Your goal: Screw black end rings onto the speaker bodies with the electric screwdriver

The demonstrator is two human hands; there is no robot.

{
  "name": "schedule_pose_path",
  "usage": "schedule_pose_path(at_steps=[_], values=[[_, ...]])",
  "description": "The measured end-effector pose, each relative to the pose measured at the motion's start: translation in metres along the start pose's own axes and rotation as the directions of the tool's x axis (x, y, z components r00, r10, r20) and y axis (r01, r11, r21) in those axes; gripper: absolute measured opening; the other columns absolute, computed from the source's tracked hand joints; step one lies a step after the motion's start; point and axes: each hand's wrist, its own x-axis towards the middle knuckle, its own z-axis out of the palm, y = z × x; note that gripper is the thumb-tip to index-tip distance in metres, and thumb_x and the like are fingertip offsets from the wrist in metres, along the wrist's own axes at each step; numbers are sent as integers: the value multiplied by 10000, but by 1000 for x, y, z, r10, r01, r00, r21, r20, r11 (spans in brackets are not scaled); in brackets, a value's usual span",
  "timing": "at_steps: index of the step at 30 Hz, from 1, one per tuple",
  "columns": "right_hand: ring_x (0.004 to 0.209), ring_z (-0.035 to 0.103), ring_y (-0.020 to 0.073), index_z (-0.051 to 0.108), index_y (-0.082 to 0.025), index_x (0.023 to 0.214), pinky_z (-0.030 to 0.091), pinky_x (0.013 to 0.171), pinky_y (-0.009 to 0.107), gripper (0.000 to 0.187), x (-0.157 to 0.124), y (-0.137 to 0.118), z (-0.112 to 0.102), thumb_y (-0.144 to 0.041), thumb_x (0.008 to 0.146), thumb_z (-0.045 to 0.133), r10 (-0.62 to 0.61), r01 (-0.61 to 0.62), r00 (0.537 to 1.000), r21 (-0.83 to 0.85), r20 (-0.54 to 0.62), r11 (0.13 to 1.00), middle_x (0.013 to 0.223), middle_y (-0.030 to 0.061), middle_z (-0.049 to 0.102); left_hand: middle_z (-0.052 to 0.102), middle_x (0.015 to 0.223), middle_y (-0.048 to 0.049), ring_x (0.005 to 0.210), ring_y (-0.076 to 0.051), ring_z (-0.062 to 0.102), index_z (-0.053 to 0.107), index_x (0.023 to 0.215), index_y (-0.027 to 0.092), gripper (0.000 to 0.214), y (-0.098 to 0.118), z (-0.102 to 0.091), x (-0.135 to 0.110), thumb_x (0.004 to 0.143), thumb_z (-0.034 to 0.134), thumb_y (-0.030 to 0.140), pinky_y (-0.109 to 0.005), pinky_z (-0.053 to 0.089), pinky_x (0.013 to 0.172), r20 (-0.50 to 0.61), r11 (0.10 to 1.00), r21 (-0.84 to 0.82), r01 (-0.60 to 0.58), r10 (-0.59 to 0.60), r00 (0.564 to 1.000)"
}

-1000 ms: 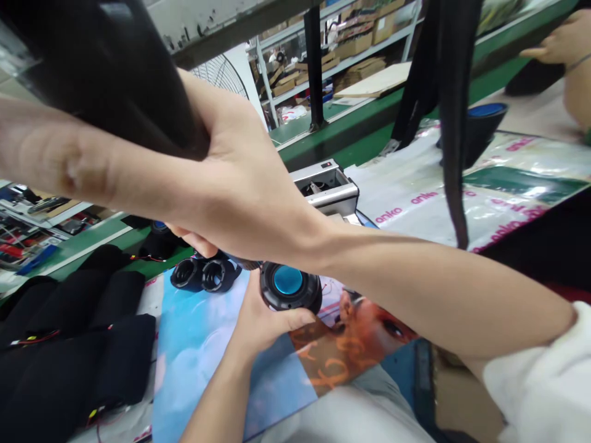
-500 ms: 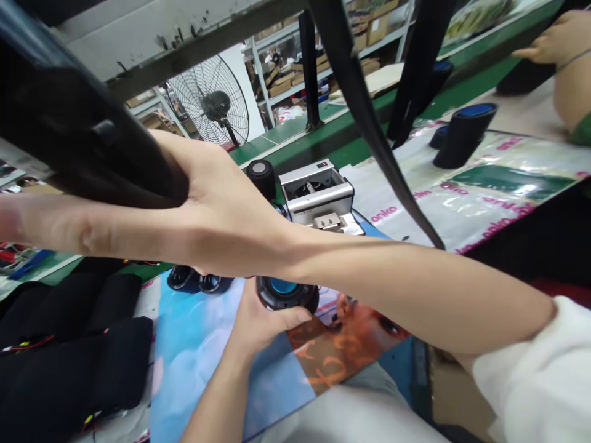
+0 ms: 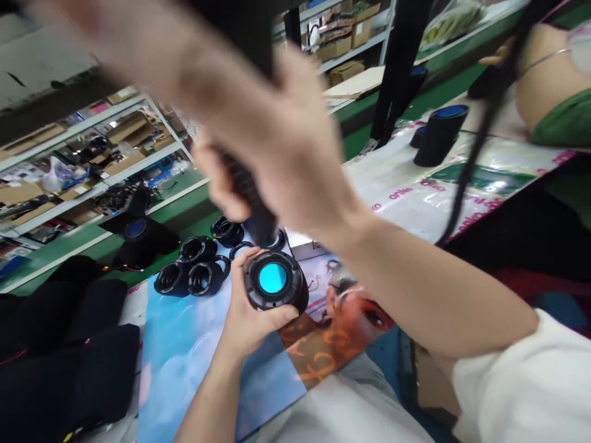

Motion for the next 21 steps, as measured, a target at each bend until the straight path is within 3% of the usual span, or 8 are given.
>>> schedule_pose_path(at_steps=[1,2,3,7,14,17,21], values=[[395,409,97,597,-262,776,355,301,236,477,2,4,-15,-676,818,831,-152,151,988,-23,-40,988,502,-91,485,699,1259,-67,1119,-291,737,468,1329,265,986,1,0,0,545,1042,428,-421,577,1012,4,1000,5,20,-20,1000],[463,508,125,646,-231,749,391,325,274,470,2,9,-29,-610,745,923,-180,168,978,-111,-107,979,549,-55,541,706,1234,-57,1098,-284,741,479,1324,265,966,1,0,-1,548,1040,395,-412,579,998,11,999,11,42,-42,999],[428,490,120,649,-225,707,336,304,289,461,2,15,-42,-547,704,979,-244,213,941,-150,-236,965,527,-59,509,714,1205,-47,1076,-277,746,489,1321,264,952,2,0,-1,551,1038,373,-405,582,983,17,998,15,60,-60,998],[353,477,125,646,-214,707,344,295,291,399,-9,45,-73,-470,813,932,-184,137,938,-173,-294,975,508,-56,544,736,1159,-31,1039,-261,761,498,1320,261,956,2,-1,0,547,1052,362,-384,585,957,13,999,4,44,-44,999],[340,476,119,554,-222,652,340,316,267,457,-25,62,-76,-415,809,937,-33,-15,948,-147,-318,989,492,-63,544,743,1162,-36,1019,-251,768,498,1312,255,963,-1,-2,2,545,1065,380,-368,587,942,18,1000,-15,5,-5,1000],[328,480,130,576,-217,618,350,302,280,476,-27,49,-75,-470,786,942,36,-73,955,-117,-293,990,491,-46,558,738,1160,-36,1028,-255,757,493,1308,254,971,0,-3,2,529,1062,366,-373,583,946,17,1000,-25,18,-18,1000],[371,468,116,596,-244,714,381,339,302,557,-23,9,-53,-642,634,977,-8,-19,952,-84,-304,996,521,-76,554,722,1103,-9,959,-246,736,479,1295,262,1023,5,-3,4,449,1054,276,-371,584,894,26,997,-24,79,-78,997]])
